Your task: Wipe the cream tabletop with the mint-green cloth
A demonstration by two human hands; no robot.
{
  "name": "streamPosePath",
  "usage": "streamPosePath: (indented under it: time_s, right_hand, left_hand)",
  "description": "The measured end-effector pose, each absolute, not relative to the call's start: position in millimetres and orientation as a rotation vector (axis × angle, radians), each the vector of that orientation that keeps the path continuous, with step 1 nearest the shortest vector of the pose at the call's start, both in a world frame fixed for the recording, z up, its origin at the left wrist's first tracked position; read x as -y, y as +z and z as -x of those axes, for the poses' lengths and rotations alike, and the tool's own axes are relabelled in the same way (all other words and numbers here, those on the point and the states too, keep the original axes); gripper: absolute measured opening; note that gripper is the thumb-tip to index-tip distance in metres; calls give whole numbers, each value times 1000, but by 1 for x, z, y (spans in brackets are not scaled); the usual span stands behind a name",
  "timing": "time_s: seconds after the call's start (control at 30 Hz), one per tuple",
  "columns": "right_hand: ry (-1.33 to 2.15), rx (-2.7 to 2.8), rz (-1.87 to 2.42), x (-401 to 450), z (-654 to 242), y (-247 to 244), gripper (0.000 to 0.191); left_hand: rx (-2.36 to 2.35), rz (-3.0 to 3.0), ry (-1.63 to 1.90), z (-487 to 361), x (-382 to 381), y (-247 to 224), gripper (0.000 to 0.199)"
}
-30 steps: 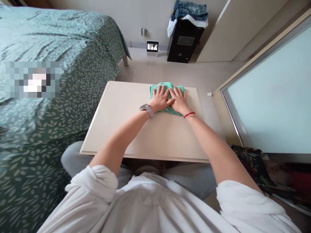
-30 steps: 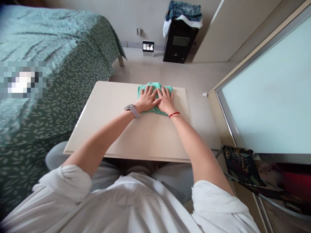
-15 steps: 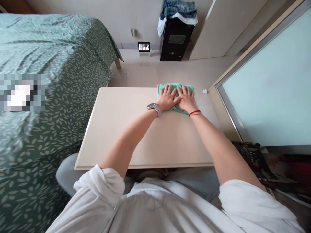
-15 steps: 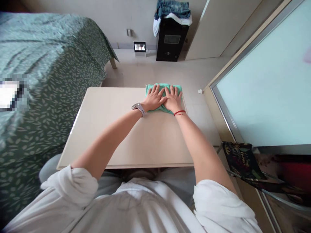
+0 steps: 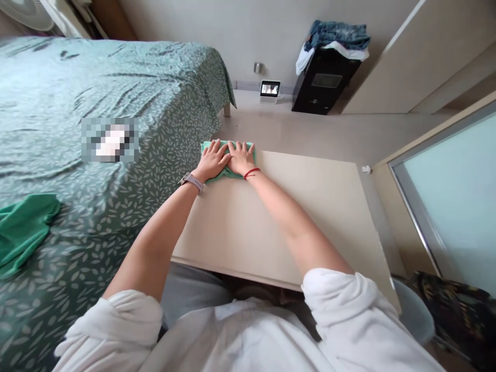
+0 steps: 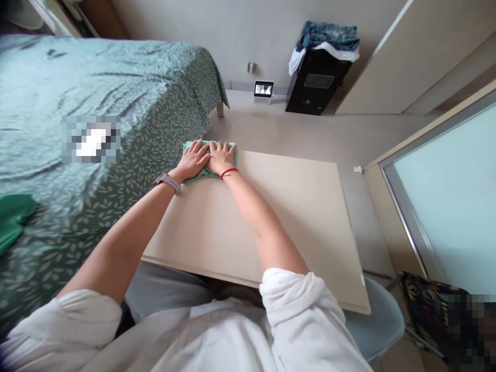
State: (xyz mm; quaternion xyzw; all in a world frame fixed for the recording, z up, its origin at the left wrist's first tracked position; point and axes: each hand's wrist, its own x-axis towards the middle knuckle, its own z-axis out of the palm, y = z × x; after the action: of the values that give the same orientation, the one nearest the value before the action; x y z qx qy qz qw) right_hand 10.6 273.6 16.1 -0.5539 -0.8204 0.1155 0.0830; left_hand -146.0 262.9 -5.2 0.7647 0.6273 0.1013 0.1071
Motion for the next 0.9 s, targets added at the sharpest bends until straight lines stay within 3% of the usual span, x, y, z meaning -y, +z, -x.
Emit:
streamPosePath:
  time_s: [0.17,0.33,0.9]
  right_hand:
    - [419,2570,1526,-281,3,16,74]
    - [437,2588,1550,-275,-21,19,74]
    - [259,2328,1915,-276,-268,-2,69]
  left_hand:
    - [-1848,-2195,422,166,-267,-14,73]
    - [-1954,-2129,304,134,-260,-2,79]
    - [-1659,-2334,205,-120,-269,16,74]
